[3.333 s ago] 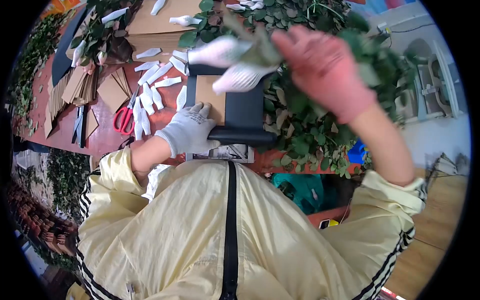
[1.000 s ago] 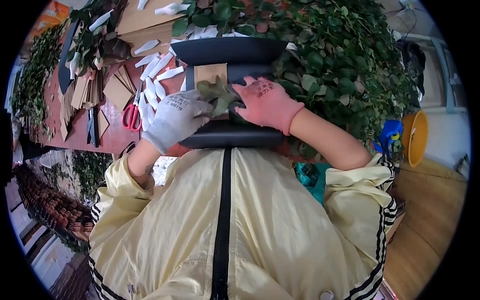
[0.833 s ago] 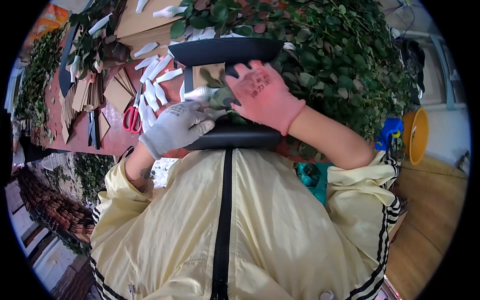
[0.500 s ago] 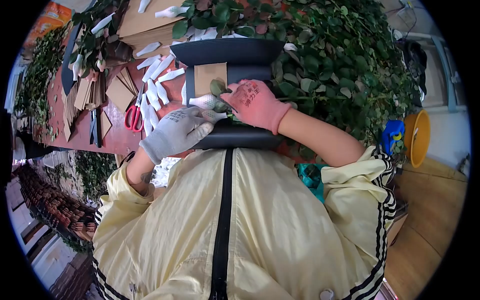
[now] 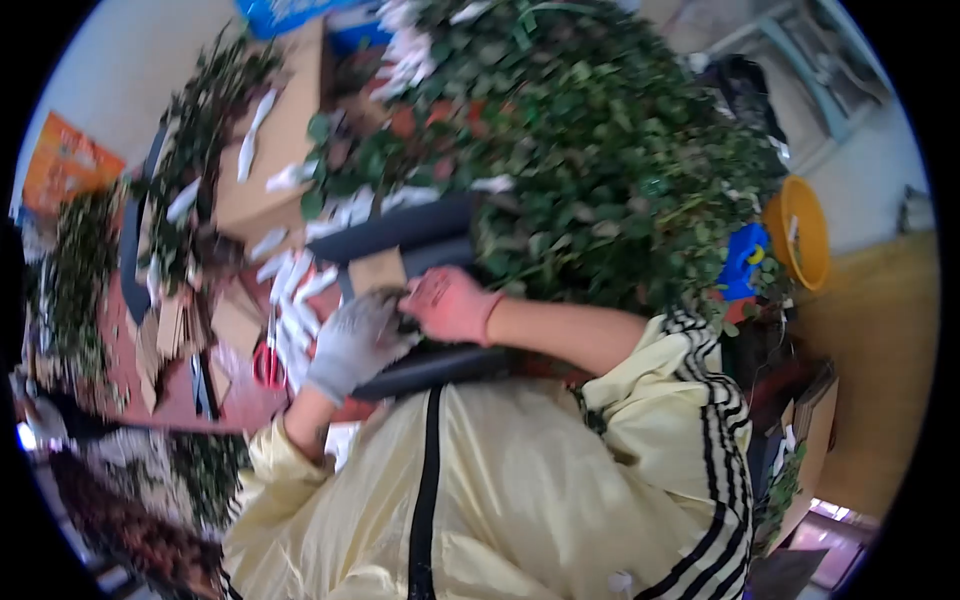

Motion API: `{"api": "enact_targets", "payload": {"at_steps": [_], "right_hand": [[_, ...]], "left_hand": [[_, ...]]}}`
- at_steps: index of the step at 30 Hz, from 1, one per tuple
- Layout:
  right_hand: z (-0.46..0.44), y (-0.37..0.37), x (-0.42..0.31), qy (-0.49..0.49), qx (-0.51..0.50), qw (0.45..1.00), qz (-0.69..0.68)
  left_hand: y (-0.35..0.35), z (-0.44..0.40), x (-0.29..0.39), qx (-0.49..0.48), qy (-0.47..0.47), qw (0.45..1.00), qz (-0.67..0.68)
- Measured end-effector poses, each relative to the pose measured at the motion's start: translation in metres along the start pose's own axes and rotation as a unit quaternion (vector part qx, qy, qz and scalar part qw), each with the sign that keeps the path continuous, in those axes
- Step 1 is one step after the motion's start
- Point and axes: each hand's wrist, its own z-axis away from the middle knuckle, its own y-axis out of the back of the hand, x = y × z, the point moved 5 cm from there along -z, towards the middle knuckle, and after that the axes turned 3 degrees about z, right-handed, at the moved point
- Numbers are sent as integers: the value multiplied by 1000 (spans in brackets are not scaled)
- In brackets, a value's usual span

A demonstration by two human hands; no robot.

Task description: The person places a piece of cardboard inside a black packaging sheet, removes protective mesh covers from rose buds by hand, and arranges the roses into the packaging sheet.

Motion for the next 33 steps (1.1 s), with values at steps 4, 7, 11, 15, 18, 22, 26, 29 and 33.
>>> {"api": "enact_targets", "payload": {"at_steps": [4,7,11,15,18,22,26,29,33], "right_hand": [[1,4,-1,-12,25,999,-26],[1,9,0,-31,-17,998,-44],[-6,4,12,-48,-26,990,-127],[18,42,19,23,125,991,-47],[26,115,63,6,113,990,-80],[4,174,209,-149,173,965,-130],[-28,167,412,-361,293,868,-176],[-39,162,511,-521,344,773,-109],[-63,165,547,-586,271,759,-83]], "left_hand": [[13,4,20,-71,55,996,-8],[18,10,39,-134,68,988,-33],[5,26,41,-66,20,993,-91],[-9,31,30,-64,27,995,-76],[-8,30,32,-48,27,996,-71],[-4,25,36,-12,37,996,-85],[-5,21,33,-28,42,995,-84],[-4,20,33,-29,38,993,-107],[-1,18,34,-42,55,995,-75]]}}
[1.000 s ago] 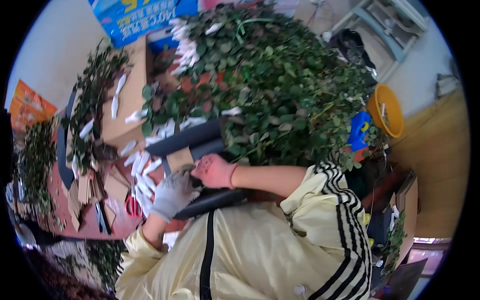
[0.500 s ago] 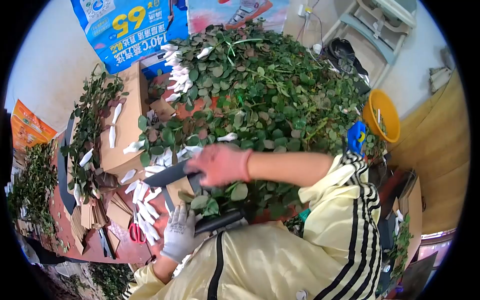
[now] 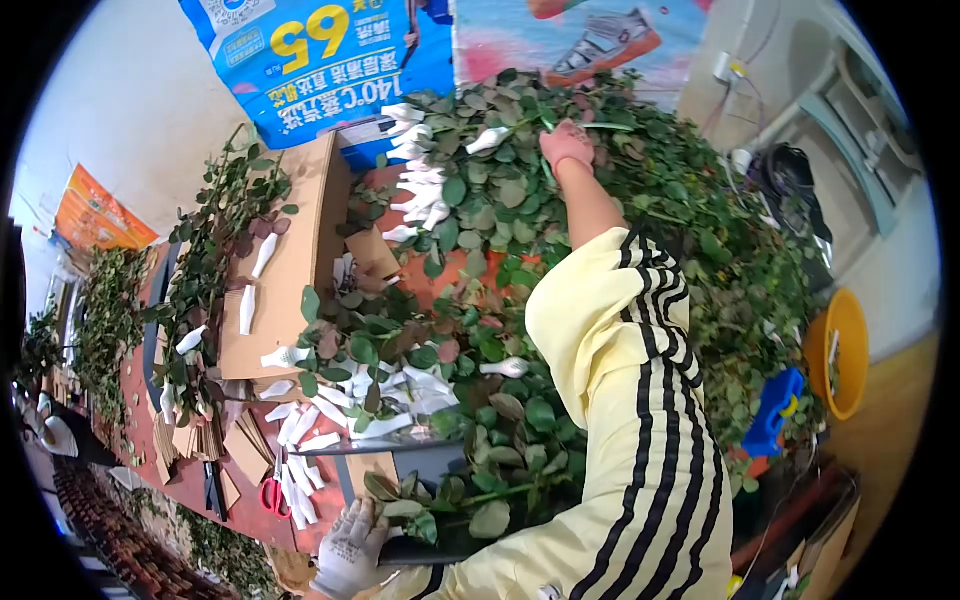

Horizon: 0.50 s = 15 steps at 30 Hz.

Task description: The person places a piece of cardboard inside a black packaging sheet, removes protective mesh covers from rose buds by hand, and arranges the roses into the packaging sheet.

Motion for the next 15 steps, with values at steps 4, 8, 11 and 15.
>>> {"api": "enact_targets", "payload": {"at_steps": [4,8,11,15], "right_hand": [[-17,-29,0,55,24,996,64],[-2,-15,4,121,32,979,163],[16,23,16,130,-51,968,207],[38,91,63,114,-24,984,137]], "left_hand": [[-2,0,-1,-28,32,997,61],[-4,-2,-1,-64,40,995,66],[9,-15,6,-15,9,1000,16],[2,-5,1,-11,13,1000,10]]}}
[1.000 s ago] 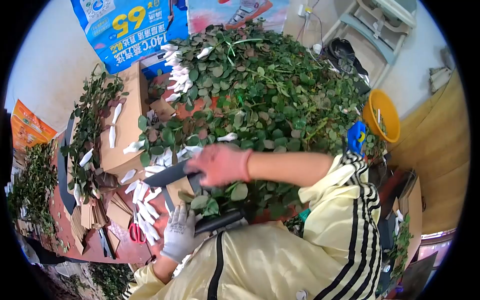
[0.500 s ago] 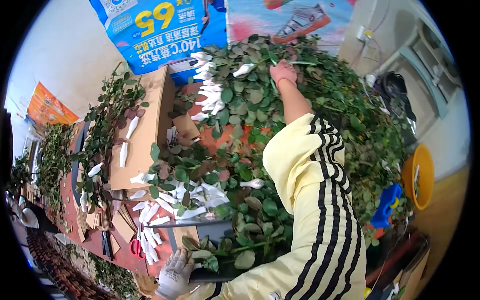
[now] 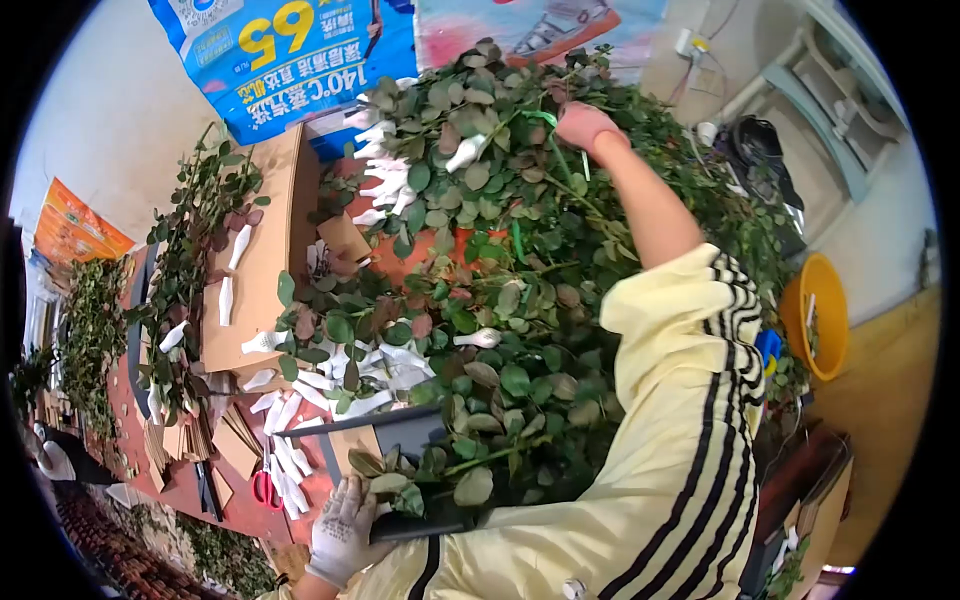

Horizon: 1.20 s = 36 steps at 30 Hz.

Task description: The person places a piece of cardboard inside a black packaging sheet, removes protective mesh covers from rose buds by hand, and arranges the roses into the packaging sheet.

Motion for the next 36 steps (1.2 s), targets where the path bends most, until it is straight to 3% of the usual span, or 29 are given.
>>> {"api": "enact_targets", "payload": {"at_steps": [1,2,4,5,6,7,8,10,11,13,14,15,17,20,23,26,28,29,33,35,36], "right_hand": [[17,20,11,21,-73,978,-194],[38,42,19,42,-143,913,-379],[79,97,41,101,-90,867,-480],[95,119,55,92,-110,815,-561],[111,134,72,79,-128,756,-637],[129,151,72,141,-257,643,-707],[134,155,97,-12,-128,636,-761],[156,167,108,-4,-125,538,-833],[167,173,114,-4,-115,540,-833],[184,197,119,112,-66,452,-883],[190,217,124,189,-70,387,-900],[206,238,130,239,-108,358,-896],[230,283,180,270,-16,367,-890],[298,328,266,200,167,446,-856],[389,346,349,65,311,558,-766],[492,360,428,-161,380,719,-559],[564,373,477,-359,317,846,-234],[600,380,498,-430,250,864,-79],[683,423,539,-575,45,787,218],[682,440,533,-577,-12,753,317],[661,442,531,-549,-6,762,343]], "left_hand": [[2,1,2,9,0,1000,1],[3,3,2,17,0,1000,3],[-1,5,2,29,-16,999,-4],[0,5,2,30,-11,999,-6],[-1,6,2,28,-8,1000,-10],[-4,8,2,28,-3,1000,-8],[-7,9,2,26,-16,1000,-8],[-6,10,2,49,-7,999,0],[-4,11,3,32,-4,999,5],[-4,11,2,38,-14,999,5],[-5,12,1,38,-16,999,5],[-6,13,1,38,-21,999,5],[-5,13,1,43,-29,999,-1],[-7,15,-1,54,-38,998,-4],[-9,14,-2,54,-28,998,9],[-11,15,-7,46,-20,998,24],[-8,14,-6,51,-27,998,31],[-14,13,-10,44,-26,998,42],[-13,12,-10,43,-15,997,61],[-11,12,-11,42,-8,997,66],[-10,11,-12,40,-8,997,63]]}}
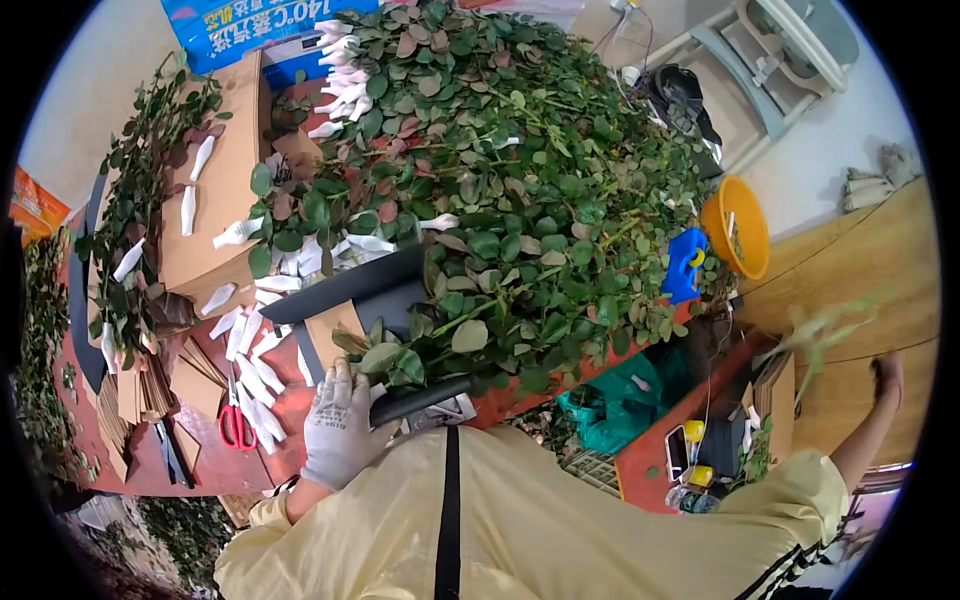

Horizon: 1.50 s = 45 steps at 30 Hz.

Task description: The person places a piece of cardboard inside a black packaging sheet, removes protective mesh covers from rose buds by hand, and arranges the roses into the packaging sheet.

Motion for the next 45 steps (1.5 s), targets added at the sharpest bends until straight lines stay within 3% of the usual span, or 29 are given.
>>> {"api": "enact_targets", "payload": {"at_steps": [3,5,7,8,9,10,11,12,14,17,21,24,26,28,30,32,34,36,38,39,43,44,45], "right_hand": [[44,61,-173,208,95,962,-148],[167,117,-360,405,44,841,-356],[288,151,-506,559,-56,686,-462],[315,142,-570,663,42,652,-365],[371,159,-599,652,-12,674,-347],[389,143,-657,698,-43,633,-332],[407,124,-702,721,-8,617,-315],[421,103,-747,727,-19,623,-287],[434,52,-821,690,-27,686,-230],[448,30,-850,691,4,703,-166],[447,3,-881,701,-89,705,-55],[431,3,-895,680,-16,716,-155],[420,51,-864,692,-67,683,-227],[402,104,-830,723,-151,604,-300],[387,158,-785,678,-175,588,-406],[374,159,-798,605,-388,404,-565],[418,182,-752,404,-602,153,-672],[450,170,-774,329,-682,43,-651],[476,144,-824,297,-712,36,-635],[485,139,-836,312,-690,84,-647],[505,142,-852,148,-678,-47,-718],[509,145,-854,118,-682,-38,-721],[517,154,-863,173,-676,-58,-714]], "left_hand": [[2,0,2,-3,-11,1000,-3],[2,0,3,-6,-22,1000,1],[2,-3,5,-1,-19,1000,-13],[2,-2,6,-1,-7,1000,-15],[5,-3,7,-9,3,1000,-21],[5,-4,8,-5,9,1000,-22],[3,-5,7,-5,6,1000,-29],[3,-5,8,-6,5,999,-36],[5,-7,7,-8,23,999,-32],[6,-7,9,-7,19,1000,-24],[10,-9,11,-28,35,999,-31],[6,-7,10,-19,16,999,-48],[5,-5,11,4,13,999,-41],[6,-6,12,13,14,999,-39],[10,-5,16,9,10,1000,-28],[7,-5,13,7,14,999,-36],[2,-3,12,13,-5,998,-56],[4,-2,11,13,11,999,-50],[1,1,10,21,5,999,-42],[1,1,9,22,3,999,-33],[2,6,10,19,19,998,-50],[2,5,10,15,18,998,-52],[4,5,11,12,15,998,-55]]}}
